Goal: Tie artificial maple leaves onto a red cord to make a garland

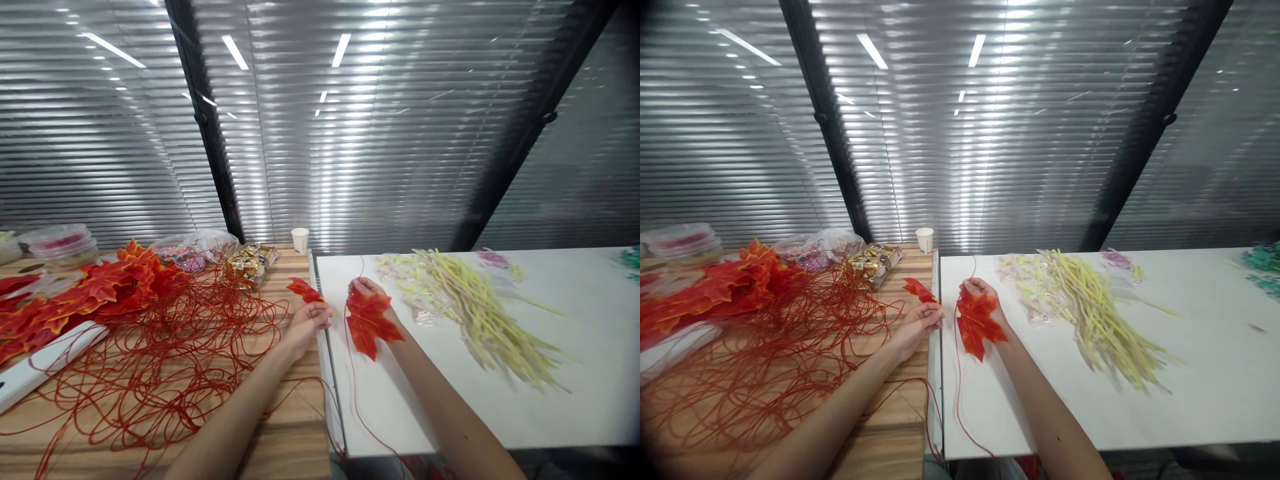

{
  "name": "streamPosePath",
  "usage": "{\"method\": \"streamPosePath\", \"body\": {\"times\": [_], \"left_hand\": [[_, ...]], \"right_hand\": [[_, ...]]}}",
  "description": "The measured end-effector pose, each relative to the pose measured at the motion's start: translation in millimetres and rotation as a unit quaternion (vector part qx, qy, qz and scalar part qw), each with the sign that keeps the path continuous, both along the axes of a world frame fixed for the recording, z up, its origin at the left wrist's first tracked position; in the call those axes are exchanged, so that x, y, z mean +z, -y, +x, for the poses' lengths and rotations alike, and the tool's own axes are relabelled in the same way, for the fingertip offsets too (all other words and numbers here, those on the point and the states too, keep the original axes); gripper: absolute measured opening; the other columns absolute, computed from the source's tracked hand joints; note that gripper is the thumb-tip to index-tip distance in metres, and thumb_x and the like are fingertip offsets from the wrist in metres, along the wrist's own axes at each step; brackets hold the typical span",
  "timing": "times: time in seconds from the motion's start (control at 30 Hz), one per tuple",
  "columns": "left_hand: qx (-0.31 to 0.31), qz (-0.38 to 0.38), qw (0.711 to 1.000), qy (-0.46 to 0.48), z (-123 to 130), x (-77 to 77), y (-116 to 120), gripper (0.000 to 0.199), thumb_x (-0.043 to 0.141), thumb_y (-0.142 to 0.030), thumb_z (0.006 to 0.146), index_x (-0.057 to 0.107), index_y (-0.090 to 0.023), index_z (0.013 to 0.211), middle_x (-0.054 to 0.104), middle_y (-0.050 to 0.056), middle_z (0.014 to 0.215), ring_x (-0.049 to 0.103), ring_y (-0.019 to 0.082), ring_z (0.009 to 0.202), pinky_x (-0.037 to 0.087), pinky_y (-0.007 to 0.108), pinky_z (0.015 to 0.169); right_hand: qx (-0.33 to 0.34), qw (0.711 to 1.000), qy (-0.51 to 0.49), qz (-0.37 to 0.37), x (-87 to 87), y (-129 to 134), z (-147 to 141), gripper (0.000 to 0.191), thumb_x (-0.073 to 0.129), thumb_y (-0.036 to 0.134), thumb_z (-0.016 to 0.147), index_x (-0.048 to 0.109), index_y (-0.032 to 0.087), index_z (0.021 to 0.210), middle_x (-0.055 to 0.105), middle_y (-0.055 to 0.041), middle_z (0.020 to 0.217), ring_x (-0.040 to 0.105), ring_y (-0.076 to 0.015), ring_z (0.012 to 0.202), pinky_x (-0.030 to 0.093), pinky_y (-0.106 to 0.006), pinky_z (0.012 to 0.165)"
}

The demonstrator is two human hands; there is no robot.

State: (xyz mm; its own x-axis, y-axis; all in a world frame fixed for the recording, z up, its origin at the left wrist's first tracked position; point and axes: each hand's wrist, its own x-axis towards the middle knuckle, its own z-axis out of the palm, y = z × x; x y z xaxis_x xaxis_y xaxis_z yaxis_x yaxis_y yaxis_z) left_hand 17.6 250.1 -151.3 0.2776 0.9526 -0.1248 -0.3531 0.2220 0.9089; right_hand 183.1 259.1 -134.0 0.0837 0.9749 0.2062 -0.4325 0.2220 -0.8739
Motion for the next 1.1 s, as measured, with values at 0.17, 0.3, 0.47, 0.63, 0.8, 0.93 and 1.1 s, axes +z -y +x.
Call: {"method": "streamPosePath", "body": {"times": [0.17, 0.3, 0.47, 0.63, 0.8, 0.93, 1.1], "left_hand": [[0.016, -0.022, 1.000, 0.010, 1, -1.8, -2, 0.034, 0.082, -0.029, 0.049, 0.062, -0.012, 0.070, 0.059, -0.001, 0.064, 0.053, 0.007, 0.053, 0.043, 0.024, 0.061], [0.057, -0.036, 0.997, 0.041, 1, -2.0, -3, 0.028, 0.080, -0.024, 0.053, 0.060, -0.013, 0.070, 0.059, -0.001, 0.062, 0.053, 0.007, 0.053, 0.045, 0.024, 0.063], [0.120, -0.050, 0.990, 0.055, -1, -5.4, -7, 0.020, 0.077, -0.017, 0.058, 0.060, -0.013, 0.068, 0.058, -0.002, 0.061, 0.053, 0.006, 0.052, 0.046, 0.023, 0.062], [0.162, -0.055, 0.982, 0.079, -5, -7.9, -11, 0.015, 0.074, -0.014, 0.063, 0.059, -0.013, 0.068, 0.057, -0.001, 0.061, 0.052, 0.005, 0.053, 0.046, 0.023, 0.066], [0.139, -0.040, 0.987, 0.064, -4, -5.9, -9, 0.019, 0.076, -0.018, 0.061, 0.061, -0.014, 0.072, 0.059, -0.001, 0.065, 0.052, 0.006, 0.054, 0.045, 0.023, 0.063], [0.085, 0.005, 0.996, 0.020, -2, -3.6, -6, 0.030, 0.080, -0.028, 0.053, 0.064, -0.013, 0.072, 0.059, 0.000, 0.068, 0.053, 0.008, 0.057, 0.043, 0.023, 0.060], [0.073, 0.019, 0.997, -0.003, -2, -2.3, -5, 0.032, 0.080, -0.032, 0.050, 0.065, -0.013, 0.069, 0.060, 0.002, 0.071, 0.053, 0.010, 0.062, 0.044, 0.024, 0.062]], "right_hand": [[-0.011, 0.993, -0.109, -0.036, 6.3, -1, 14, 0.023, 0.078, 0.030, 0.063, 0.059, 0.020, 0.072, 0.057, 0.0039, 0.069, 0.055, -0.0081, 0.061, 0.049, -0.019, 0.056], [-0.015, 0.979, -0.199, -0.041, 12.6, -1, 24, 0.023, 0.079, 0.025, 0.059, 0.059, 0.020, 0.070, 0.057, 0.0053, 0.068, 0.053, -0.0058, 0.061, 0.047, -0.016, 0.054], [-0.016, 0.972, -0.235, 0.005, 15.2, -3, 36, 0.018, 0.076, 0.023, 0.064, 0.060, 0.021, 0.071, 0.056, 0.0053, 0.068, 0.053, -0.0050, 0.061, 0.049, -0.016, 0.056], [-0.029, 0.973, -0.230, 0.025, 15.7, -6, 45, 0.015, 0.073, 0.025, 0.067, 0.059, 0.022, 0.070, 0.054, 0.0047, 0.065, 0.052, -0.0054, 0.057, 0.050, -0.016, 0.053], [-0.038, 0.971, -0.236, -0.006, 7.8, -11, 45, 0.017, 0.076, 0.021, 0.064, 0.061, 0.021, 0.072, 0.059, 0.0048, 0.068, 0.056, -0.0045, 0.060, 0.051, -0.012, 0.053], [-0.052, 0.975, -0.213, -0.034, 2.0, -13, 39, 0.017, 0.077, 0.019, 0.063, 0.063, 0.020, 0.073, 0.063, 0.0042, 0.071, 0.060, -0.0049, 0.064, 0.053, -0.011, 0.058], [-0.052, 0.984, -0.168, -0.023, 3.1, -10, 33, 0.018, 0.078, 0.021, 0.061, 0.064, 0.020, 0.072, 0.065, 0.0026, 0.076, 0.062, -0.0065, 0.068, 0.055, -0.012, 0.063]]}}
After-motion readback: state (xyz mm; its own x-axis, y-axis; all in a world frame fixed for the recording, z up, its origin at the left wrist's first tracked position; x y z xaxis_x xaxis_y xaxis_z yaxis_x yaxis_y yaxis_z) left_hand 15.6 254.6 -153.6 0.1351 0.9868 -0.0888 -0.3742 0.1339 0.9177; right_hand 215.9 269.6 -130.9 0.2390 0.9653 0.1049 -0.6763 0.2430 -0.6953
